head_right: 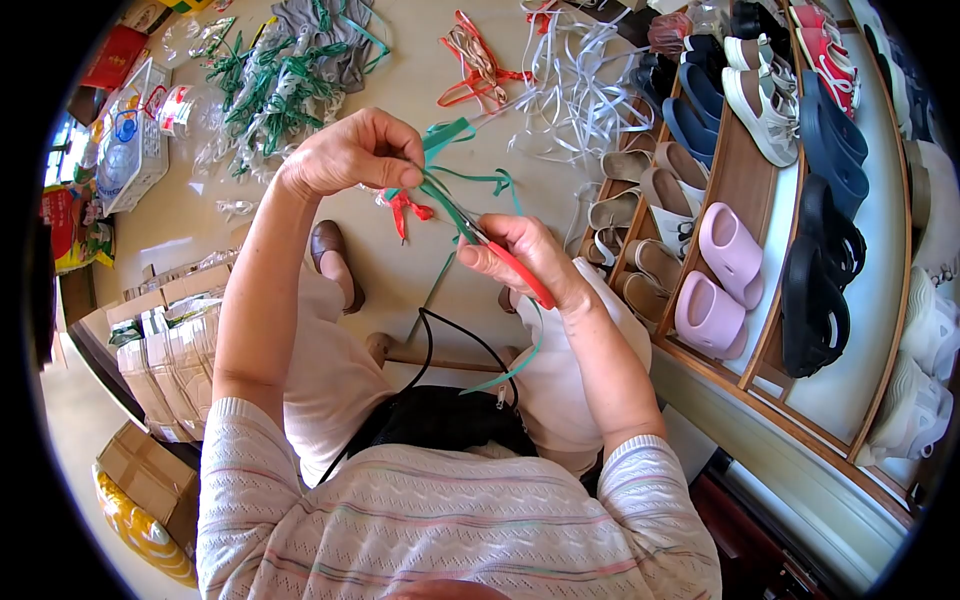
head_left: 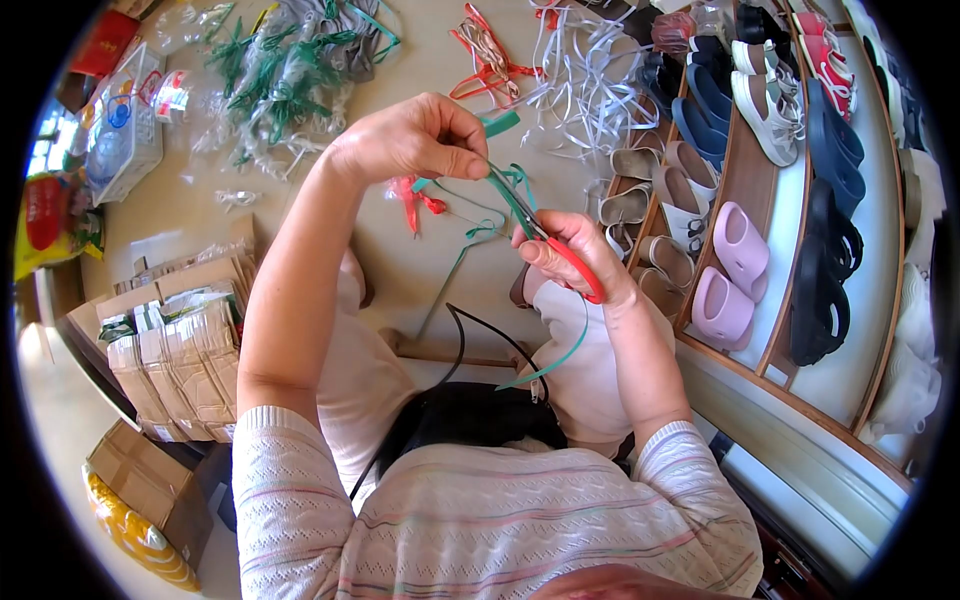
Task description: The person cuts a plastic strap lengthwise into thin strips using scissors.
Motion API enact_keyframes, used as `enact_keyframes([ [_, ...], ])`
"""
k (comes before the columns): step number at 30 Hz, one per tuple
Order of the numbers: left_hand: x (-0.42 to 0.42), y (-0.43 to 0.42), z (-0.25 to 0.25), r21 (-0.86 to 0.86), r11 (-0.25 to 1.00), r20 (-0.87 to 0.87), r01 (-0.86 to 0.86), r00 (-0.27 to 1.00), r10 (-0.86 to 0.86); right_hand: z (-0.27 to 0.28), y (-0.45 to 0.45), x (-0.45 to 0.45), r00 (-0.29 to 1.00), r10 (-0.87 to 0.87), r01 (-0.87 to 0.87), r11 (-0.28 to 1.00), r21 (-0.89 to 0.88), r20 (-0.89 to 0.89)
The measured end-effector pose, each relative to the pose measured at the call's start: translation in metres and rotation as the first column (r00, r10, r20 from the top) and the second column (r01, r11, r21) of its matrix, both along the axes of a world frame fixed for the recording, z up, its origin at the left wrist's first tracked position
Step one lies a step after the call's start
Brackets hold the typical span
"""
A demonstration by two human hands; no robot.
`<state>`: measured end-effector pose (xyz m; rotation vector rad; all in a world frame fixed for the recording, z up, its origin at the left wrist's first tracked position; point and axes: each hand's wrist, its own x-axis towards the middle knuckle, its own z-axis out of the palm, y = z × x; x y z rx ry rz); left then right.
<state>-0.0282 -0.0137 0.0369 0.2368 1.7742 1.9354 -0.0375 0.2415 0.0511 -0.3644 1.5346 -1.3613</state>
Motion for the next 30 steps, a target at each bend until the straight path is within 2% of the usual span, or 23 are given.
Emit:
enact_keyframes([
  [6, 0.000, -0.003, 0.000, 0.007, 1.000, 0.084, 0.023, 0.996, -0.024, 0.003, -0.003, 0.001, 1.000, 0.017, -0.018, 0.996, -0.085, -0.017],
  [8, 0.000, -0.002, 0.000, 0.002, 1.000, 0.099, 0.029, 0.995, -0.029, -0.003, -0.003, 0.001, 0.996, 0.018, -0.025, 0.995, -0.096, -0.082],
  [12, 0.000, -0.001, 0.004, -0.021, 0.999, 0.027, 0.024, 0.999, -0.023, -0.004, -0.003, 0.002, 0.991, 0.016, -0.028, 0.996, -0.085, -0.131],
  [17, 0.000, -0.002, 0.003, -0.052, 0.998, 0.053, 0.022, 0.998, -0.019, -0.010, 0.001, 0.001, 0.994, 0.027, -0.031, 0.999, -0.037, -0.108],
  [20, 0.003, -0.001, 0.007, 0.026, 0.998, -0.017, -0.066, 0.998, 0.066, -0.013, 0.002, 0.000, 0.996, 0.016, -0.020, 0.999, -0.044, -0.091],
  [23, 0.001, -0.008, 0.000, 0.015, 0.995, -0.032, -0.100, 0.994, 0.101, -0.015, 0.004, -0.001, 0.997, -0.033, 0.031, 0.999, -0.038, -0.068],
  [27, 0.000, -0.006, -0.001, 0.032, 0.996, 0.026, -0.083, 0.996, 0.082, -0.020, 0.007, -0.004, 0.997, -0.032, 0.032, 0.999, 0.000, -0.066],
  [30, 0.000, 0.000, 0.000, 0.081, 0.994, 0.011, -0.076, 0.997, 0.075, -0.014, 0.002, -0.002, 0.998, -0.036, 0.032, 0.996, -0.078, -0.053],
])
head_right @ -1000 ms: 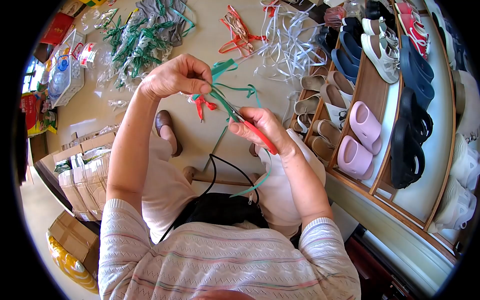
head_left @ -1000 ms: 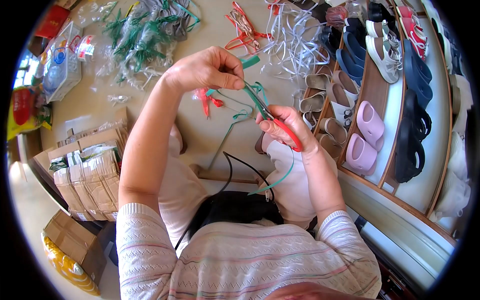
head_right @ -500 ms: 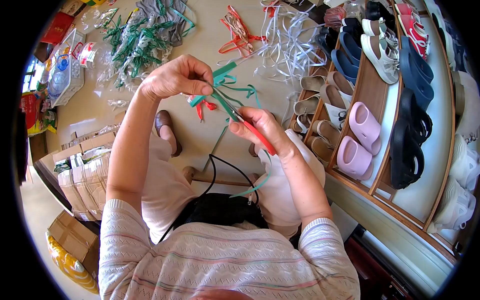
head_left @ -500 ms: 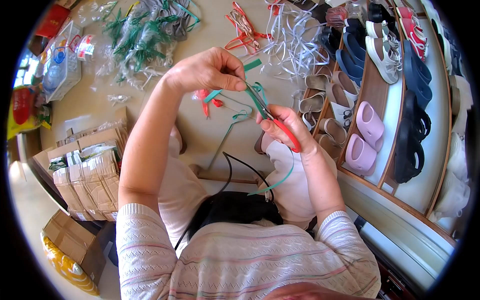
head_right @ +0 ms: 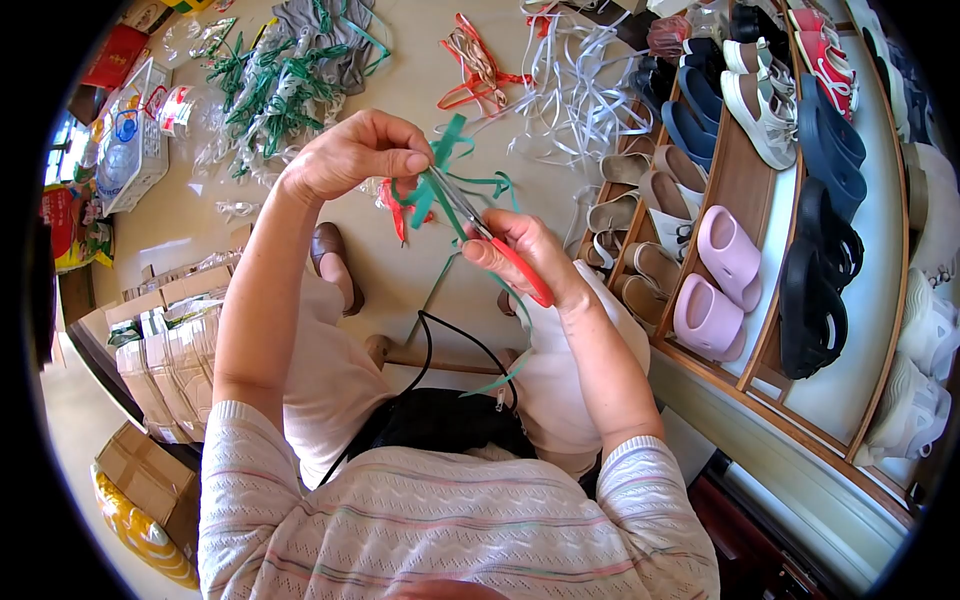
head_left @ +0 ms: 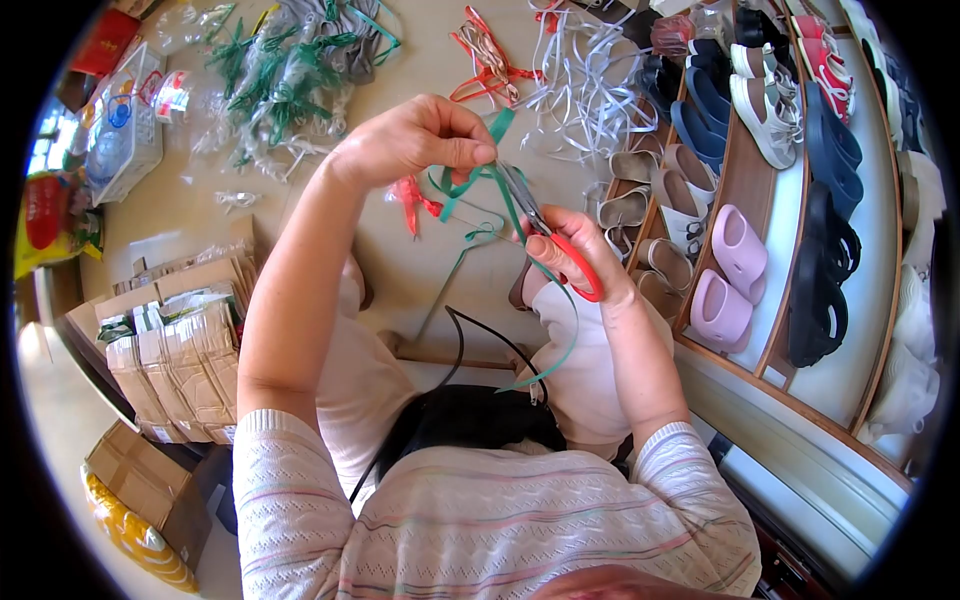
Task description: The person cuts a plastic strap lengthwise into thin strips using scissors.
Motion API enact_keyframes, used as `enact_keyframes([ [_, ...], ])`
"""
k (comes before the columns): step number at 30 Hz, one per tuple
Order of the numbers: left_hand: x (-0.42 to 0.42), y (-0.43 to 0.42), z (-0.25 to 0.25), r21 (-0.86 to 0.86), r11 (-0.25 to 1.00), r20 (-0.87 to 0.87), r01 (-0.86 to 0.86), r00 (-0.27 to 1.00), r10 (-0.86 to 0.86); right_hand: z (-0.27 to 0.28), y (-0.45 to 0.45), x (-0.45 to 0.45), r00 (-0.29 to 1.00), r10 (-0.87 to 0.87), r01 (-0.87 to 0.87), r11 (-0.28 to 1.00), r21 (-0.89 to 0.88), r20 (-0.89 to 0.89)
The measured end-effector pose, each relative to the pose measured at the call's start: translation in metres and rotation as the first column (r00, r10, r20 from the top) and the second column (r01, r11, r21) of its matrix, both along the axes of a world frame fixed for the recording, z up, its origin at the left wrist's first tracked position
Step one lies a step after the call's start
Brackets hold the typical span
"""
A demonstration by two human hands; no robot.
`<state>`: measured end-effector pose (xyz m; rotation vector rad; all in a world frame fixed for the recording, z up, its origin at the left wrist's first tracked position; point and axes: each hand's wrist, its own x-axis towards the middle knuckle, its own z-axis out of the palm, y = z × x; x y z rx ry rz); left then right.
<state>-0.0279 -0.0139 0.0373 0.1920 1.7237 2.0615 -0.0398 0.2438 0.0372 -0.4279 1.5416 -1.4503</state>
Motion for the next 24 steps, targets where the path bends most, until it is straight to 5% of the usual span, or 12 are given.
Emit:
enact_keyframes([
  [5, -0.001, 0.012, -0.008, 0.127, 0.991, -0.014, -0.038, 0.999, 0.040, -0.002, -0.007, 0.002, 0.997, -0.057, 0.054, 0.997, -0.054, -0.061],
  [11, 0.001, 0.025, -0.006, -0.204, 0.878, 0.038, -0.432, 0.893, 0.449, 0.001, -0.011, 0.001, 0.966, -0.257, 0.255, 0.966, -0.043, -0.035],
  [12, 0.000, 0.019, -0.003, -0.337, 0.854, 0.061, -0.396, 0.896, 0.440, 0.002, -0.011, 0.000, 0.959, -0.278, 0.275, 0.960, -0.045, -0.049],
  [16, 0.007, 0.031, 0.003, 0.033, 0.988, 0.387, -0.153, 0.913, 0.129, 0.003, -0.012, -0.001, 0.947, -0.312, 0.309, 0.950, -0.049, -0.079],
  [20, 0.004, 0.044, -0.015, 0.392, 0.870, 0.534, -0.299, 0.844, 0.050, -0.006, -0.010, 0.003, 0.942, -0.281, 0.278, 0.960, -0.044, -0.185],
  [24, 0.001, 0.045, -0.024, 0.398, 0.767, 0.540, -0.504, 0.804, 0.248, -0.009, -0.011, 0.009, 0.925, -0.249, 0.253, 0.967, -0.024, -0.287],
])
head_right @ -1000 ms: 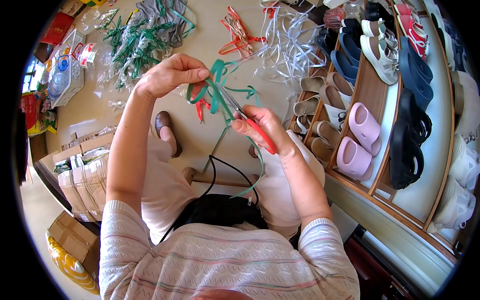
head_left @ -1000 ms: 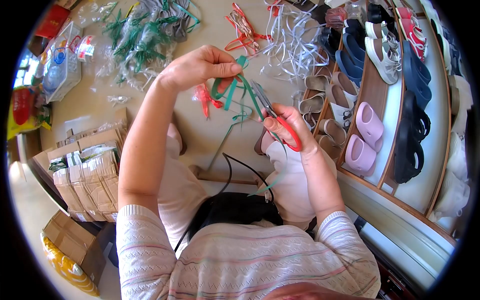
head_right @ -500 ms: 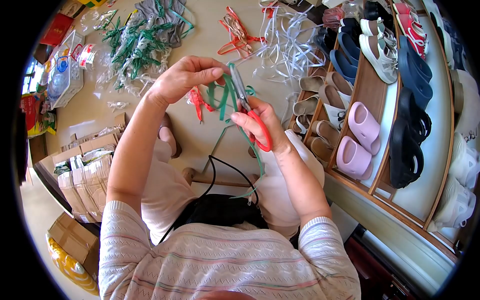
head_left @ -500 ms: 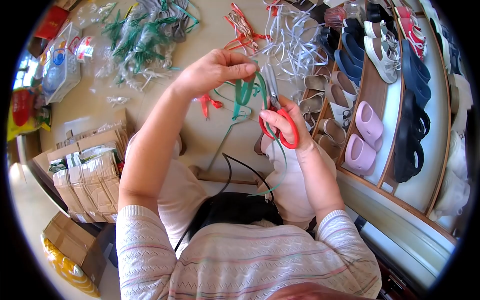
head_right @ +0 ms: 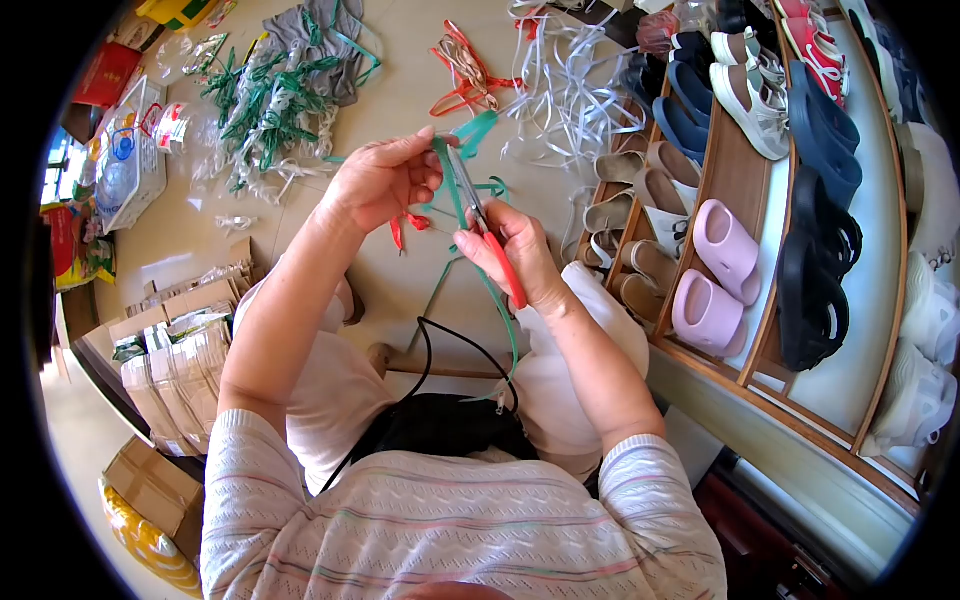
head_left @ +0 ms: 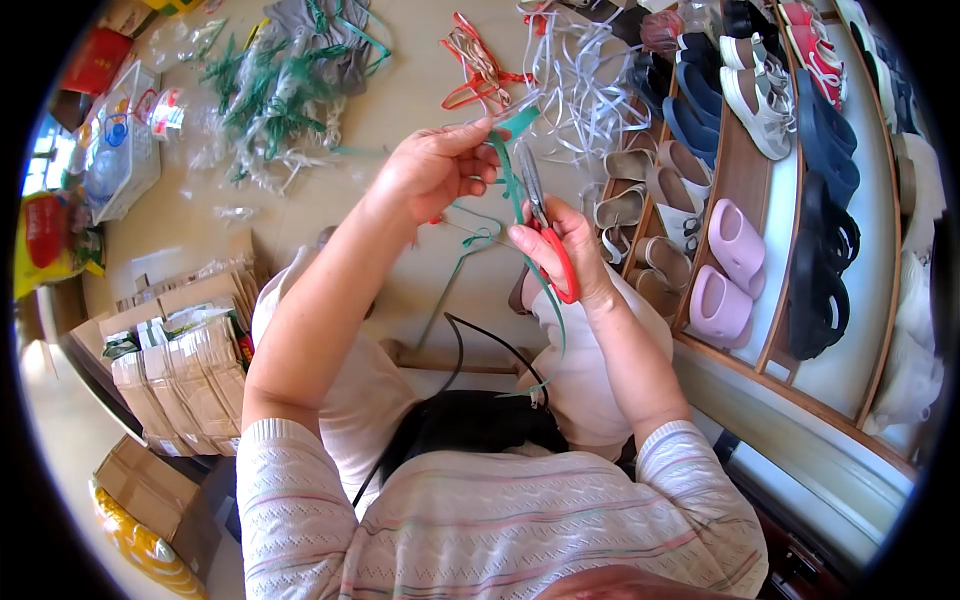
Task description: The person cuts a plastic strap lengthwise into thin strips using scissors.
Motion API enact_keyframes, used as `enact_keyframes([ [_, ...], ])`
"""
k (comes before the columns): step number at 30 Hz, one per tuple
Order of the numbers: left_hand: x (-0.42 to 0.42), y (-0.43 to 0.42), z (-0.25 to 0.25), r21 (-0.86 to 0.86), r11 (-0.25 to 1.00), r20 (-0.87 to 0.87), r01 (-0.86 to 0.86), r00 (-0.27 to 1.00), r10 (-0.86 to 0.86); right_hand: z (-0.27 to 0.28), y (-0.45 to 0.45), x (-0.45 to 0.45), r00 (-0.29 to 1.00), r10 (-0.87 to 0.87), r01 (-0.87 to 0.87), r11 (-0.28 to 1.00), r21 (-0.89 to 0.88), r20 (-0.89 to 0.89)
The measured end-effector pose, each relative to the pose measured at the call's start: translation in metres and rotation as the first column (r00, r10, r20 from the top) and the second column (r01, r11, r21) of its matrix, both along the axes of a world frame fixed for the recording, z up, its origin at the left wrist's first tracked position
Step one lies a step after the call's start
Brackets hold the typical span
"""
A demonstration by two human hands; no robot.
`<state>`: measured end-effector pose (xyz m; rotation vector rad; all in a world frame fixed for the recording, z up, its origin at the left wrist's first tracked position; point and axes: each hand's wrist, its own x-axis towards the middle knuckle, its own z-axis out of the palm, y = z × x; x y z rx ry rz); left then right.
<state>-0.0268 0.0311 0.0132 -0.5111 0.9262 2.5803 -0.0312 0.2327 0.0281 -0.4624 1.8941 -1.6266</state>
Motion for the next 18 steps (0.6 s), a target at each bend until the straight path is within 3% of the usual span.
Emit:
enact_keyframes([
  [6, -0.002, -0.007, 0.000, -0.191, 0.973, -0.013, -0.131, 0.991, 0.131, 0.011, 0.000, 0.000, 0.998, 0.067, -0.068, 0.993, 0.094, 0.012],
  [9, -0.002, -0.015, 0.003, -0.222, 0.968, -0.077, -0.115, 0.992, 0.100, 0.005, 0.000, -0.002, 0.991, 0.131, -0.130, 0.986, 0.108, -0.008],
  [12, -0.001, -0.017, 0.008, -0.217, 0.973, -0.118, -0.083, 0.991, 0.059, 0.002, 0.002, -0.004, 0.974, 0.136, -0.160, 0.979, 0.127, 0.179],
  [18, -0.001, -0.013, 0.009, -0.204, 0.977, -0.149, -0.062, 0.988, 0.031, 0.000, 0.001, -0.003, 0.949, 0.126, -0.154, 0.985, 0.075, 0.290],
])
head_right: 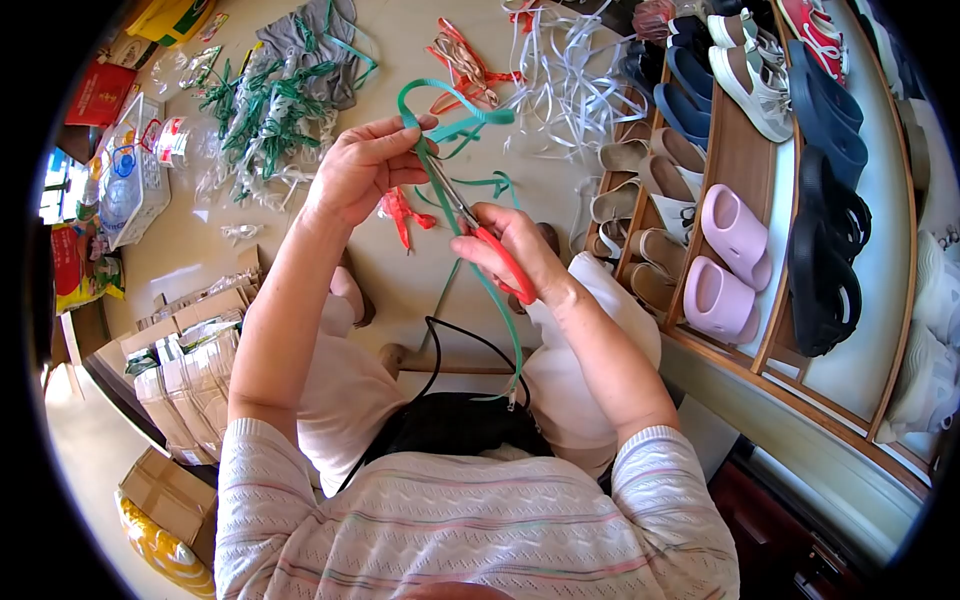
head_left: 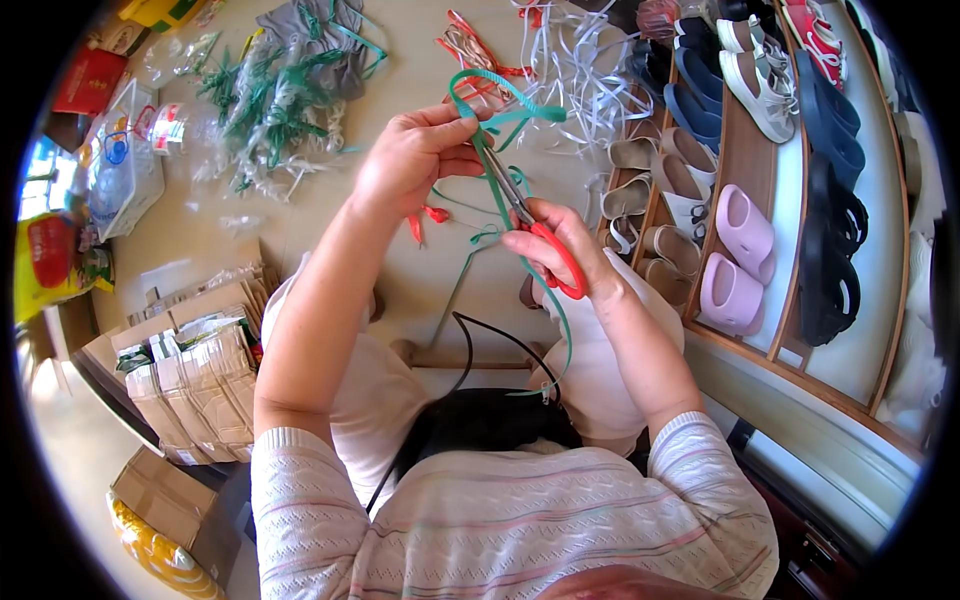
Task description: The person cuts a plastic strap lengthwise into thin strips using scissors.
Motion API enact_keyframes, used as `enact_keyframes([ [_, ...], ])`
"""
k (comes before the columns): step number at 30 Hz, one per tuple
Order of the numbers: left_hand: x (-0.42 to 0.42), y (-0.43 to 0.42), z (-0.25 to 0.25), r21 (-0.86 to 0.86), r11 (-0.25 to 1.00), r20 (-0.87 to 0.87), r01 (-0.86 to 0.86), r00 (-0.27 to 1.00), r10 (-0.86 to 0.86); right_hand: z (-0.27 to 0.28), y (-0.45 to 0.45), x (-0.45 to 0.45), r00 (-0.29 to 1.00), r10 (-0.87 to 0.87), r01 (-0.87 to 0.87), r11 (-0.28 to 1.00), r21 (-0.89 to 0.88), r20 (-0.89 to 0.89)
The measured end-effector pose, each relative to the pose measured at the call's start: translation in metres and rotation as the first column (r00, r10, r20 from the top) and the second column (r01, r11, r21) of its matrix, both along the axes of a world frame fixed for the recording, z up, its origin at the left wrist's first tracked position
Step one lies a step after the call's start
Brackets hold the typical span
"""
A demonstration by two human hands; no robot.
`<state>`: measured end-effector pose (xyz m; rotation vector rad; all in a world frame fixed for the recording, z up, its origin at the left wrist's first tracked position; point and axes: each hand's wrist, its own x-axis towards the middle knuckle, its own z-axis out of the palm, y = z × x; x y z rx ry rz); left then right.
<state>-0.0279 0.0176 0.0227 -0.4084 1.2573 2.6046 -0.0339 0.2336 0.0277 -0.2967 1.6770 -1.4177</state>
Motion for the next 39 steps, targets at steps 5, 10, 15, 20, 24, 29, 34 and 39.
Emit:
enact_keyframes([
  [5, -0.001, 0.001, 0.001, -0.054, 0.998, 0.014, -0.011, 1.000, 0.012, 0.000, -0.001, 0.000, 1.000, -0.024, 0.025, 0.999, 0.037, -0.016],
  [10, -0.001, 0.002, 0.003, -0.068, 0.997, 0.024, -0.032, 0.999, 0.034, -0.001, -0.001, -0.001, 0.996, -0.031, 0.036, 0.998, 0.056, -0.088],
  [15, -0.001, -0.001, 0.002, -0.061, 0.998, 0.016, -0.033, 0.999, 0.034, -0.002, -0.001, -0.001, 0.987, -0.035, 0.042, 0.998, 0.041, -0.158],
  [20, -0.001, -0.004, 0.006, -0.074, 0.997, 0.018, -0.014, 1.000, 0.015, -0.004, -0.002, -0.001, 0.979, -0.030, 0.037, 0.999, 0.034, -0.201],
  [24, -0.001, -0.006, 0.007, -0.078, 0.997, 0.011, -0.019, 1.000, 0.020, -0.006, -0.003, 0.001, 0.974, -0.053, 0.055, 0.998, 0.004, -0.220],
  [29, -0.001, -0.007, 0.004, -0.109, 0.994, 0.020, 0.013, 1.000, -0.011, 0.004, -0.005, 0.000, 0.987, -0.040, 0.044, 0.999, 0.019, -0.158],
  [34, 0.002, 0.005, 0.002, -0.056, 0.996, 0.077, 0.072, 0.995, -0.068, 0.000, -0.006, -0.003, 0.999, -0.049, 0.048, 0.997, -0.053, -0.004],
  [39, 0.003, 0.017, -0.007, 0.133, 0.991, 0.099, 0.034, 0.994, -0.048, -0.002, -0.005, -0.005, 0.996, -0.077, 0.078, 0.996, -0.034, 0.038],
])
